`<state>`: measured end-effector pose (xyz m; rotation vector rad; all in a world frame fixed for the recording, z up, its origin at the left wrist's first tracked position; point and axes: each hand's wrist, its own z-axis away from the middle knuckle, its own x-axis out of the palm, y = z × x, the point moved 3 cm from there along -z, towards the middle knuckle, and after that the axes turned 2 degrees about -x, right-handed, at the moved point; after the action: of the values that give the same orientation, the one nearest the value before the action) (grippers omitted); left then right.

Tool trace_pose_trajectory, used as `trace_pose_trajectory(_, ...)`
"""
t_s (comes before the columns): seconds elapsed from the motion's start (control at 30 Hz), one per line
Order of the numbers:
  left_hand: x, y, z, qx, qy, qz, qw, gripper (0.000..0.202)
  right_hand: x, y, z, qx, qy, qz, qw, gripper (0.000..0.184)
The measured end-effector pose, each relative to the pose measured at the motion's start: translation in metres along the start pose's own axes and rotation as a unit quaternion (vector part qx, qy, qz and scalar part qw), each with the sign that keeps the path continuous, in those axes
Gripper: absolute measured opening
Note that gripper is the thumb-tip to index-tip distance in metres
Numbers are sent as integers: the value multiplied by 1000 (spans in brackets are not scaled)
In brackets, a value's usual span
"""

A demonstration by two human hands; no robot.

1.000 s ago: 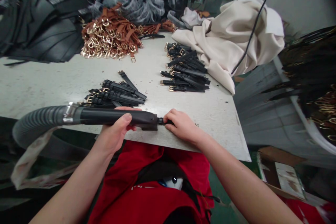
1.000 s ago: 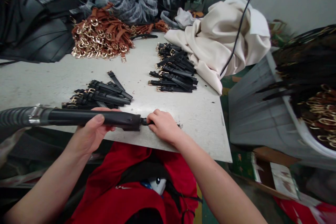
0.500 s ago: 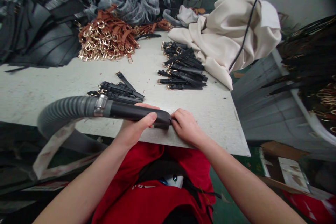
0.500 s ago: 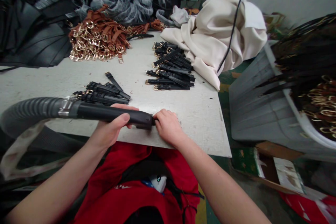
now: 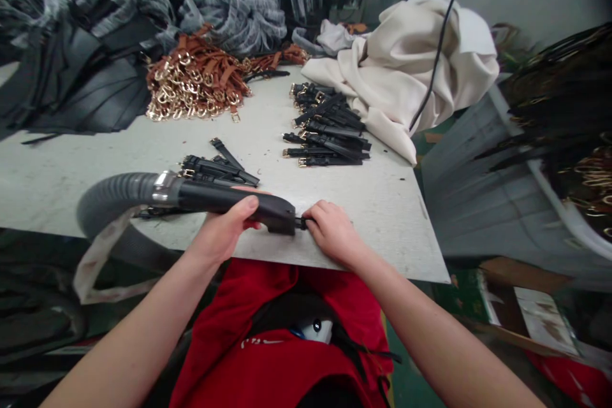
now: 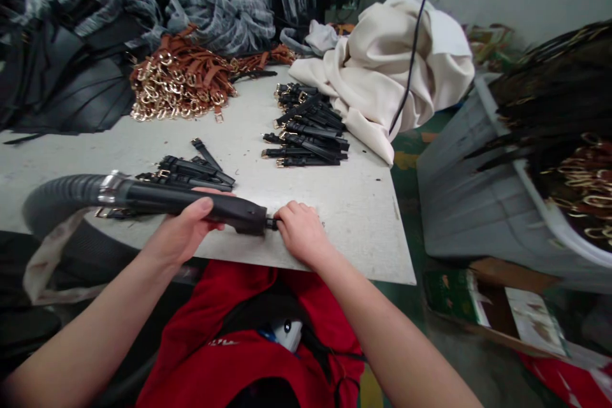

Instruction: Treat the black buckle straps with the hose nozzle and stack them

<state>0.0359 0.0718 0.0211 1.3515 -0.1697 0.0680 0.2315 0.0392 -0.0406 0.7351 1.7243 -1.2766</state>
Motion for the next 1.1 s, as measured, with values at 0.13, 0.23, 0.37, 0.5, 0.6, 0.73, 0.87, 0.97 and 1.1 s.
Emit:
trace_pose_trajectory(0.13,-39,6,9,32,76,29,996,31,1,0,1,4,9,-11,1000,18)
trace_pose_trajectory(0.23,-55,9,23,60,98,48,992,28,0,-1,1,4,14,-16,1000,19)
trace_pose_trajectory(0.37,-56,7,39,48,93,76,992,28,-4,-2,-1,13,15,-17,1000,17)
trace_pose_trajectory(0.5,-57,6,49,48,78,69,993,31,-7,-12,4,7,15,-4,1000,10)
trace_pose_trajectory(0.6,-60,6,54,70,72,61,993,28,-5,-20,16,-1,12,8,1000,11)
trace_pose_trajectory(0.73,-61,4,59,59,61,74,994,26,1,-25,30,-3,16,-37,999,11)
trace_pose_trajectory(0.87,-61,1,63,44,60,86,993,27,5,-25,35,2,30,-58,998,13)
trace_pose_trajectory(0.97,-63,0,65,43,60,81,994,27,6,-24,35,5,36,-59,998,11)
trace_pose_trajectory(1.1,-65,-2,67,38,59,73,995,25,4,-24,36,-14,27,-65,997,14)
